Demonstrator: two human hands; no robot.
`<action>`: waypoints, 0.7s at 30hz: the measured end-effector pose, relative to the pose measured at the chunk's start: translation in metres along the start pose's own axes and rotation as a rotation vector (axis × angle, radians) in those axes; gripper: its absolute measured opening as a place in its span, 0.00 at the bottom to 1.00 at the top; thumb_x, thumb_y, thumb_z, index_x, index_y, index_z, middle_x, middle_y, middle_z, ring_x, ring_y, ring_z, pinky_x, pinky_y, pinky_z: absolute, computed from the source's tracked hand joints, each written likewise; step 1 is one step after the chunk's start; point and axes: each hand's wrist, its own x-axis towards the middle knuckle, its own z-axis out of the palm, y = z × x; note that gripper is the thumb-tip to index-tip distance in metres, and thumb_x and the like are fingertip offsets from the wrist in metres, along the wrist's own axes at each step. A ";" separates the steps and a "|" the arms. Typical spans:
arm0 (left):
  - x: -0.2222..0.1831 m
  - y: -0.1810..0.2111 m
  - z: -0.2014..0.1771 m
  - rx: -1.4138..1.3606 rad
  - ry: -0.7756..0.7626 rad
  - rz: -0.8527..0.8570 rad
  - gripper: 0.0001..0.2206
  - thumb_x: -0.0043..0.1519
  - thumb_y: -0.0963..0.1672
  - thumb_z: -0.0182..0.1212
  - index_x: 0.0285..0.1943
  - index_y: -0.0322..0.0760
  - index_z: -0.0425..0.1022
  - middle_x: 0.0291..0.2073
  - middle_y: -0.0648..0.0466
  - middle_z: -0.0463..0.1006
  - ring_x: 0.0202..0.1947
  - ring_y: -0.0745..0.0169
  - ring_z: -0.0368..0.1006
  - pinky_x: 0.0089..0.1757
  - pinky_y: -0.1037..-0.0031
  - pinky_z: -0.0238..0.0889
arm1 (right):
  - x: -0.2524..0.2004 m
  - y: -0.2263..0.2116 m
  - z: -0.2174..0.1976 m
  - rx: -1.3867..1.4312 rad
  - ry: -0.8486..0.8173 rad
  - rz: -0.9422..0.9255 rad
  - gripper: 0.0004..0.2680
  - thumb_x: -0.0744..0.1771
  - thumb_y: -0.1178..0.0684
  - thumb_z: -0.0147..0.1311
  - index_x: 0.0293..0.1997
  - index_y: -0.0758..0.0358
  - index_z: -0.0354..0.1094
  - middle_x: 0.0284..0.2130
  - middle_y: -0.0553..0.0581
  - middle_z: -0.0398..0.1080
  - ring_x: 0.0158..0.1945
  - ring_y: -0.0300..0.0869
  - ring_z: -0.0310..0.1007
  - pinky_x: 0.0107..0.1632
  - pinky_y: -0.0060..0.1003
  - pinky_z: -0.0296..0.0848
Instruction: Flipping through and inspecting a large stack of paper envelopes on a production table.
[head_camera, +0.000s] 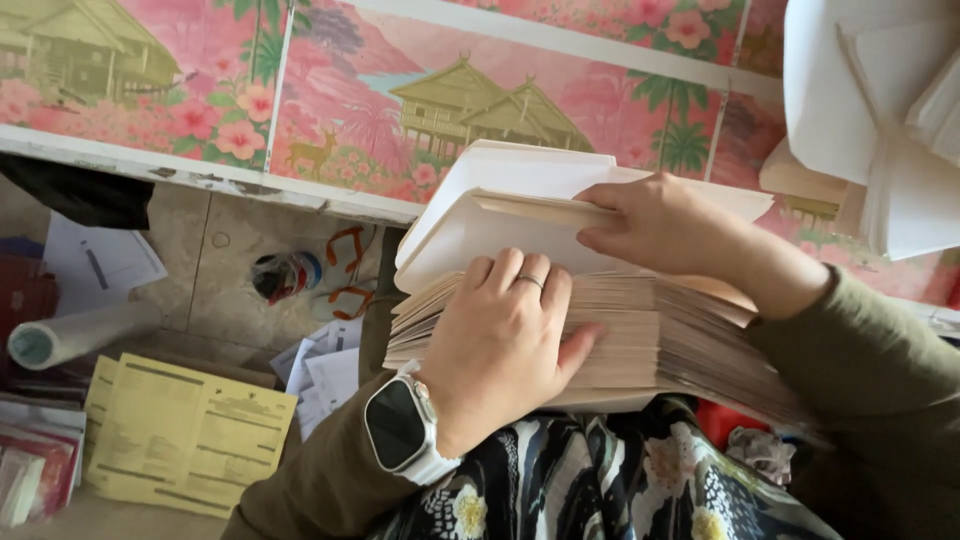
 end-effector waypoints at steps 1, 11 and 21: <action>-0.002 0.002 -0.001 0.003 0.009 0.004 0.19 0.57 0.55 0.56 0.34 0.35 0.70 0.28 0.48 0.69 0.34 0.50 0.63 0.35 0.63 0.56 | -0.001 0.000 0.003 -0.005 0.008 0.001 0.14 0.63 0.42 0.47 0.50 0.51 0.67 0.29 0.55 0.75 0.35 0.48 0.74 0.39 0.41 0.68; 0.002 -0.006 0.005 0.002 0.009 -0.079 0.28 0.60 0.57 0.49 0.46 0.25 0.71 0.36 0.38 0.72 0.39 0.43 0.64 0.37 0.59 0.60 | -0.017 -0.010 -0.014 0.003 -0.060 -0.182 0.10 0.64 0.45 0.47 0.48 0.39 0.68 0.33 0.46 0.77 0.34 0.40 0.75 0.41 0.36 0.68; -0.004 -0.005 0.019 -0.054 0.139 -0.052 0.27 0.57 0.55 0.53 0.46 0.22 0.71 0.44 0.35 0.71 0.43 0.40 0.65 0.40 0.56 0.59 | -0.003 0.002 0.001 0.045 0.020 0.042 0.08 0.62 0.42 0.53 0.39 0.44 0.74 0.35 0.42 0.79 0.38 0.33 0.76 0.44 0.33 0.69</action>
